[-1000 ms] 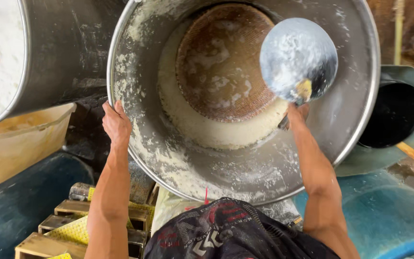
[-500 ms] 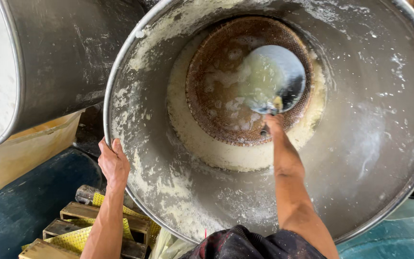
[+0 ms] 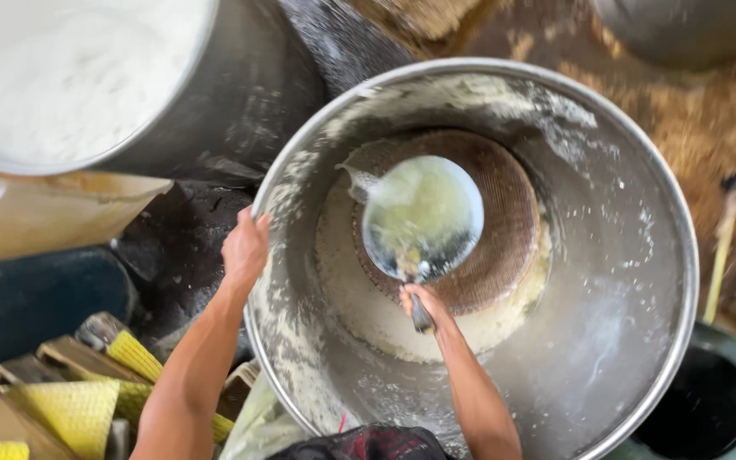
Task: The person stands over a large vat of soybean curd and whey, using a wide metal ladle to skim yellowish whey off the surface and pour it into a blue barrel beside them. They repeatedly press and gather the white curd with the ladle, then move to a tray of soybeans and handle plastic buckets and containers.
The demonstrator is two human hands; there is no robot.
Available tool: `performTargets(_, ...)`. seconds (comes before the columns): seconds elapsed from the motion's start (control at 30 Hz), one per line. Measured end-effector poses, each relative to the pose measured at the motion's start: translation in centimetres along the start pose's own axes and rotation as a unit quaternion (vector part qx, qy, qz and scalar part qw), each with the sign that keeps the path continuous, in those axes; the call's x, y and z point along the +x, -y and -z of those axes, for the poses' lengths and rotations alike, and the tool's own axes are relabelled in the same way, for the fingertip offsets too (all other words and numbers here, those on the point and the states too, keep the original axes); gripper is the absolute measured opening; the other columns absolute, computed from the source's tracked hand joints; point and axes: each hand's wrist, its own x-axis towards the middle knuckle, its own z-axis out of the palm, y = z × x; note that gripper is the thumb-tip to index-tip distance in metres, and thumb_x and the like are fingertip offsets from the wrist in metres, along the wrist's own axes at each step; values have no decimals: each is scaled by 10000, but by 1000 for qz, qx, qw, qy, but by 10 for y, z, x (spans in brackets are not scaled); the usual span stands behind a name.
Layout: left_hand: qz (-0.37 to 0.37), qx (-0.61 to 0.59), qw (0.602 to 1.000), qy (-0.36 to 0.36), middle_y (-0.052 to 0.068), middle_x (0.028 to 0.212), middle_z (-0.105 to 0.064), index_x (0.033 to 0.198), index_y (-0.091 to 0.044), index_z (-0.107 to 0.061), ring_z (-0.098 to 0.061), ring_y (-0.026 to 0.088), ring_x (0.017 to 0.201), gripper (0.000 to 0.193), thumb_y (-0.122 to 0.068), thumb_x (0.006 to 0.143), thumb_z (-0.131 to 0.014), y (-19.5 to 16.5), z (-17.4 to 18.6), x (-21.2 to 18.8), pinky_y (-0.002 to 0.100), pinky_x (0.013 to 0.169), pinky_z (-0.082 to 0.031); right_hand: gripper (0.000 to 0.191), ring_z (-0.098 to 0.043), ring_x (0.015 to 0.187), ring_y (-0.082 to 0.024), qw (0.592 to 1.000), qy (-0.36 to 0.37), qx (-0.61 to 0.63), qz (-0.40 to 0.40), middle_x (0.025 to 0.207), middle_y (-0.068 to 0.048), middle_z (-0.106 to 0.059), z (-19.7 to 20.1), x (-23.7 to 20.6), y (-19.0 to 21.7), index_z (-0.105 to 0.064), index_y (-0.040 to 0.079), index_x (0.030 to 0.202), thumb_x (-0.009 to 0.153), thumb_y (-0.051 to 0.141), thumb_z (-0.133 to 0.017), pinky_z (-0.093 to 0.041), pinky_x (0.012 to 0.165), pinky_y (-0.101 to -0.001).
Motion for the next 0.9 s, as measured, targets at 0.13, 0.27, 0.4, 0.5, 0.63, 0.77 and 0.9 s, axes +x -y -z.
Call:
performTargets(0.13,-44,-50,997,-32,289,962,-705,1299,-88,-533,-661,513,912,436,-443,1046,-514,3,-1,1,610,797,-491,208,-520,508,-142,998,-28,-41,39,635,-30,-553,20,-100,-34,-618,15,968,945,221,-608,-448,474,-301)
performTargets(0.27,-72,-84,993,-31,261,954,-709,1125,-65,-516,-655,512,892,386,-442,1041,-510,12,-6,3,639,754,-481,218,-500,511,-124,980,-190,-42,53,669,-17,-572,33,-228,-80,-640,-15,989,951,197,-606,-409,445,-292)
performTargets(0.4,-91,-128,987,-42,247,960,-716,1103,-65,-495,-666,506,899,374,-436,1055,-490,18,-11,7,637,770,-495,252,-503,521,-135,943,-330,-1,35,664,-18,-533,23,-331,-130,-638,2,1043,973,239,-587,-414,452,-294)
performTargets(0.5,-82,-147,985,-26,249,996,-718,1123,-73,-505,-671,510,929,386,-453,1066,-476,15,-8,6,635,804,-504,246,-502,541,-129,916,-387,75,75,685,-15,-527,1,-365,-160,-624,-6,1061,986,226,-590,-417,470,-289)
performTargets(0.63,-54,-209,976,28,270,1046,-711,1257,-125,-516,-655,527,991,413,-469,1032,-471,14,10,7,637,862,-491,240,-501,568,-121,899,-388,142,145,714,-10,-518,-40,-377,-175,-605,-17,1086,1002,208,-594,-420,494,-282)
performTargets(0.77,-94,-253,959,83,230,1201,-680,1365,-241,-547,-629,483,1109,505,-548,989,-411,47,34,8,580,940,-499,237,-500,594,-114,902,-339,171,206,742,-6,-509,-90,-327,-156,-587,-28,1110,1019,191,-598,-423,517,-275)
performTargets(0.9,-105,-198,962,155,228,1270,-676,1356,-157,-611,-622,456,1192,557,-568,1024,-433,127,46,-9,552,1023,-487,236,-499,621,-106,922,-245,174,244,771,-2,-501,-143,-269,-130,-568,-39,1134,1036,173,-602,-426,541,-268)
